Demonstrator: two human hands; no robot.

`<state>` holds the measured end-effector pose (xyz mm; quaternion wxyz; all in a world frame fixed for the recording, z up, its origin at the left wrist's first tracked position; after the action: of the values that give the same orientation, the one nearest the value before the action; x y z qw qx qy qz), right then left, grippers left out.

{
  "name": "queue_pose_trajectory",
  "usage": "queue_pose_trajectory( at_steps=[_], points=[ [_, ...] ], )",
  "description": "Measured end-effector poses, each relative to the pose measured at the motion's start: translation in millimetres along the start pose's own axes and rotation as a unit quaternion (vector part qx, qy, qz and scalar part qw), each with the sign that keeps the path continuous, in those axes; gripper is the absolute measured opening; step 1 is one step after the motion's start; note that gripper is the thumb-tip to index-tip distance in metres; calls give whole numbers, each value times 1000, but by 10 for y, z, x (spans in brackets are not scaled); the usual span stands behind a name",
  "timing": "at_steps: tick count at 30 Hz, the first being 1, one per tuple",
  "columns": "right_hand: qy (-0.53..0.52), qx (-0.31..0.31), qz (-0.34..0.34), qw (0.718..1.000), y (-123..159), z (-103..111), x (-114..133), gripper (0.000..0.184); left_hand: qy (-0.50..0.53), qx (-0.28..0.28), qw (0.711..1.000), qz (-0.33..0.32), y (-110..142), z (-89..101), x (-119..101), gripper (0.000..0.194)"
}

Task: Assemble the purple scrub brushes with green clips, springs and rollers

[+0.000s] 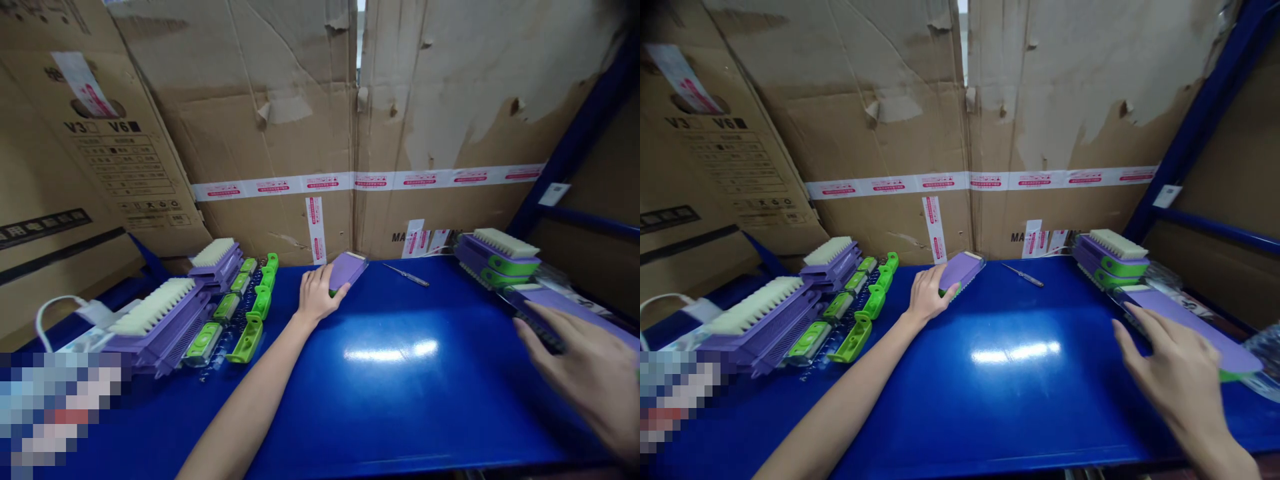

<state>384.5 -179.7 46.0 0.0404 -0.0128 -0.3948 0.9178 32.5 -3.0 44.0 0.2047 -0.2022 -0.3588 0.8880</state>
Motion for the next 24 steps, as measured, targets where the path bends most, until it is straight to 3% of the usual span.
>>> queue_pose_trajectory(
  at_steps=[3, 6, 10, 12, 14, 19, 22, 24],
  points=[
    [-108, 35, 18, 993, -363, 0, 436, 46, 73, 31, 992, -98, 54, -23, -166, 56],
    [-189, 125, 13, 974, -726, -252, 822, 52, 72, 40, 986, -143, 86, -26, -263, 49],
    [-227, 215, 131, 941, -1113, -688, 1403, 65, 5, 36, 994, -107, 67, -63, -189, 38],
    [-208, 269, 190, 921, -1197, -880, 1632, 72, -16, 34, 997, -75, 51, -80, -109, 35],
    [-171, 306, 221, 910, -1216, -983, 1767, 67, -29, 44, 998, -43, 35, -101, -36, 35],
    [-163, 334, 271, 888, -926, -790, 1860, 73, -47, 89, 994, 37, -2, -123, 84, 34],
    [-214, 334, 239, 886, -605, -543, 1657, 68, -52, 101, 990, 81, -14, -97, 132, 34],
    [-226, 330, 205, 893, -393, -402, 1389, 64, -56, 111, 988, 93, -14, -95, 141, 35]
  ],
)
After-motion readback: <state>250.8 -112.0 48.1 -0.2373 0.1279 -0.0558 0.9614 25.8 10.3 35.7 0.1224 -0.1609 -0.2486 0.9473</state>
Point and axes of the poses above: each hand's wrist, its own y-axis away from the middle knuckle, its own z-axis out of the back of the hand, x = y × z, the point moved 7 cm from there along -y, towards the middle knuckle, and after that the axes turned 7 degrees about z, right-handed, at the moved point
